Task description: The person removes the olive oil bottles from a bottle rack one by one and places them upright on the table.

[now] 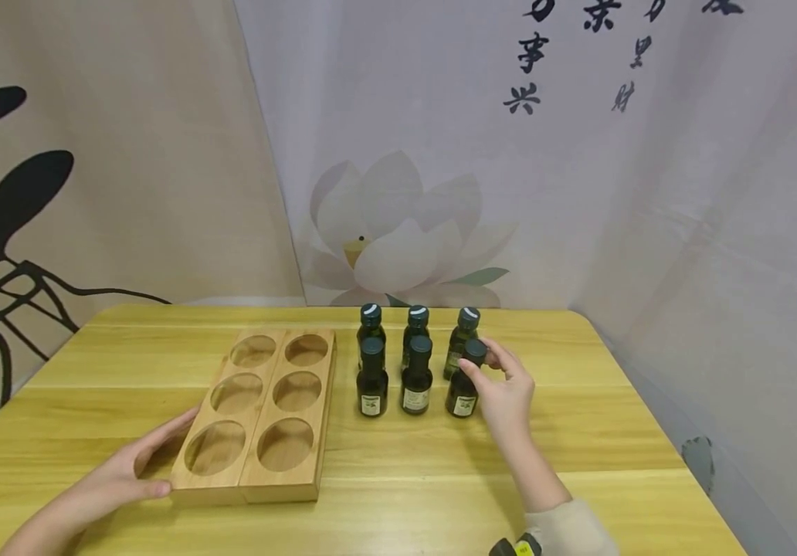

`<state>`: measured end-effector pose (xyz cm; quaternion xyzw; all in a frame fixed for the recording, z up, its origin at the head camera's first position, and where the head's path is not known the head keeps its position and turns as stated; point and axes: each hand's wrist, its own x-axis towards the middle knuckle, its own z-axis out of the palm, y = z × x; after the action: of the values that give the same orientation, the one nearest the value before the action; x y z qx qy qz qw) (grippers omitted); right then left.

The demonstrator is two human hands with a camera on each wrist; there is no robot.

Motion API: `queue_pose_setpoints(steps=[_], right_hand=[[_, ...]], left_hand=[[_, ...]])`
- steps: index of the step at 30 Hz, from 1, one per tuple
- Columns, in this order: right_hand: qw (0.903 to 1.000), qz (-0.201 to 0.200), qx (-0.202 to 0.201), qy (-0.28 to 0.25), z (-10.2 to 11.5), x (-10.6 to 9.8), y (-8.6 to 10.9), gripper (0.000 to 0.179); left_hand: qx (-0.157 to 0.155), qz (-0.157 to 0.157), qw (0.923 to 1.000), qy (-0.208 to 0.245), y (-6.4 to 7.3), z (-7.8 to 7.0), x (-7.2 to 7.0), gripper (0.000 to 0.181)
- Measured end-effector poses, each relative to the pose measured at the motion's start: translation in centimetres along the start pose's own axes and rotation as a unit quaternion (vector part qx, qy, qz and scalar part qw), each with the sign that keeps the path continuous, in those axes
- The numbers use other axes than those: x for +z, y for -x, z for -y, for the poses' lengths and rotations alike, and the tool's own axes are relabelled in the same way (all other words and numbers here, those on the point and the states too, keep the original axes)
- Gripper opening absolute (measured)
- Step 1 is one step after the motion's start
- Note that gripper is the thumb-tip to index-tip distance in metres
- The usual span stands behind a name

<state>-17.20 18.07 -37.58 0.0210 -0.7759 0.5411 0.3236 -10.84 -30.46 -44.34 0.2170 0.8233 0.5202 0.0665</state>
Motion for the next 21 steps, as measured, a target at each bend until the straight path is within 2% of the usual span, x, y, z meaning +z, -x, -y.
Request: queue_pose_setpoints(steps=[9, 15, 21], right_hand=[[0.9998, 0.009, -0.008, -0.017, -0.8, 0.1, 0.0, 0.041], [0.9989, 0.044, -0.012, -0.007, -0.4, -0.2, 0.0, 0.046], [0.9961, 0.082, -0.024, 0.022, -0.2, -1.6, -0.1, 0.044]], left_hand=[[0.003, -0.001, 1.0, -0.006, 0.0, 0.2, -0.1, 0.081], [0.004, -0.001, 1.0, -0.009, 0.1, 0.1, -0.1, 0.08], [-0.01, 0.006, 0.9999, 0.001, -0.2, -0.3, -0.1, 0.067]])
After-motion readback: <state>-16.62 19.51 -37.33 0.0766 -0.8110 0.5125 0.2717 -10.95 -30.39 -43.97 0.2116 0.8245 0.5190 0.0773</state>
